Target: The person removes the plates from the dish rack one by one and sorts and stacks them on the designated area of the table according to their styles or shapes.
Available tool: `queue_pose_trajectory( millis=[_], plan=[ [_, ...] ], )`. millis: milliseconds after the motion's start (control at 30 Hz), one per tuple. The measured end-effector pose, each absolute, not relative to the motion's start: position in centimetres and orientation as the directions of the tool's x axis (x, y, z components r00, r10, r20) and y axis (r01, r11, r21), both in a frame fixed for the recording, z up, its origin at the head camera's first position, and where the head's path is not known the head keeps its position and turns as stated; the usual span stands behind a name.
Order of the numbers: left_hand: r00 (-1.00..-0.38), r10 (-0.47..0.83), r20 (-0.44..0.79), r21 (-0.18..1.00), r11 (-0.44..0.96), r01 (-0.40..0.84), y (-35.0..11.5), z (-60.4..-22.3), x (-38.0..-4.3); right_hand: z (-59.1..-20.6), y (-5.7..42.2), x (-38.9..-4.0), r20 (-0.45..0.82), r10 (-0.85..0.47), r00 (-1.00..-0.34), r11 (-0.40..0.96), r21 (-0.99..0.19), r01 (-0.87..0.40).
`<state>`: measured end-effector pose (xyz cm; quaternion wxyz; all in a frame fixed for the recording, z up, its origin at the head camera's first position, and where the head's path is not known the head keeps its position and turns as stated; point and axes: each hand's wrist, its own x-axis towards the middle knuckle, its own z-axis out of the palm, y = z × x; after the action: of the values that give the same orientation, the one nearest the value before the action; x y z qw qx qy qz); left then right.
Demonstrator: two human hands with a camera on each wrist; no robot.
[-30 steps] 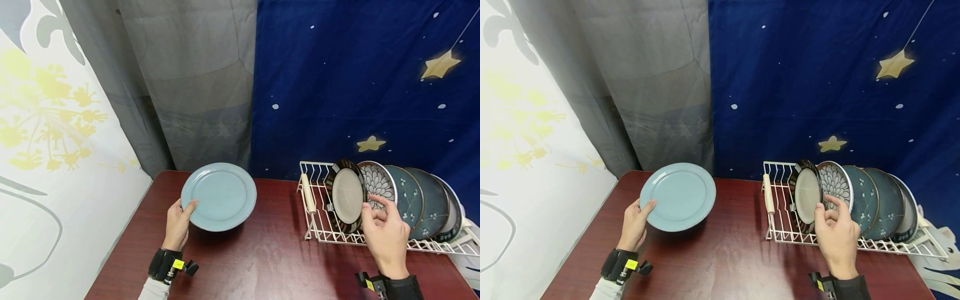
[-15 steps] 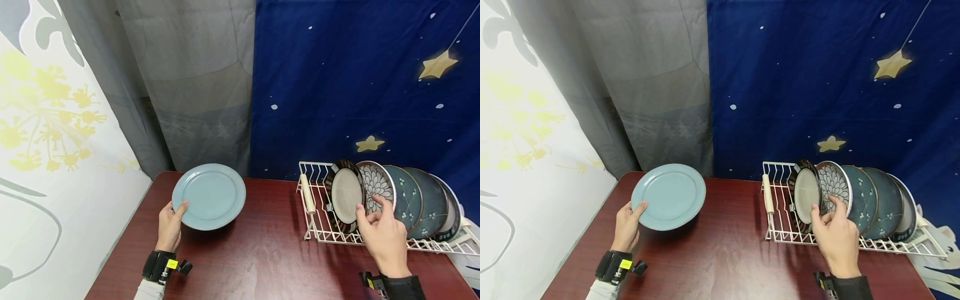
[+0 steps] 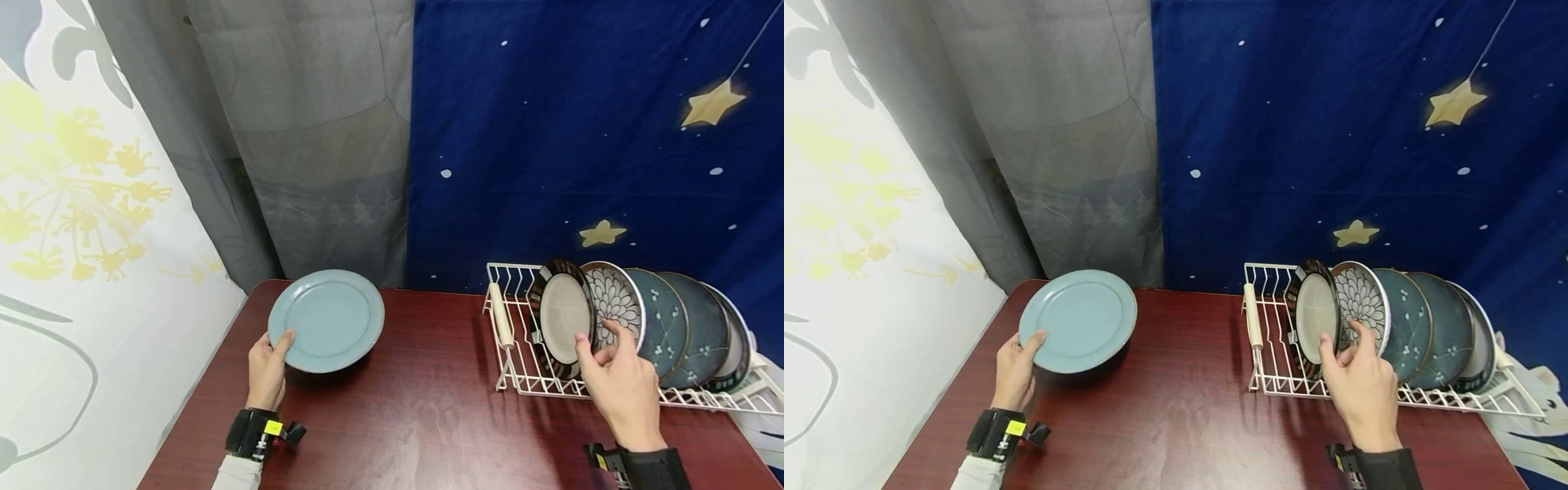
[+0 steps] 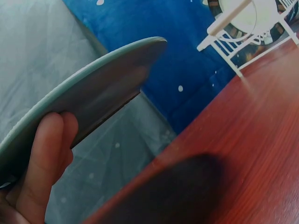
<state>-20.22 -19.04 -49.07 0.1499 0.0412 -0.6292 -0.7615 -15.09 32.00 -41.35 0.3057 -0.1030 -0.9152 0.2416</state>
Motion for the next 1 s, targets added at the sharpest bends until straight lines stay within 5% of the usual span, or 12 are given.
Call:
queue_pose_trajectory(
  millis=[1000],
  plan=[
    [-0.891,-0.449,0.067,0.989,-0.089,0.119,-22.1,-52.3,-21.9,-43.1,32.0,-15.3,0.567,0.290,-0.771,0.905,-0.424,0.030]
  ],
)
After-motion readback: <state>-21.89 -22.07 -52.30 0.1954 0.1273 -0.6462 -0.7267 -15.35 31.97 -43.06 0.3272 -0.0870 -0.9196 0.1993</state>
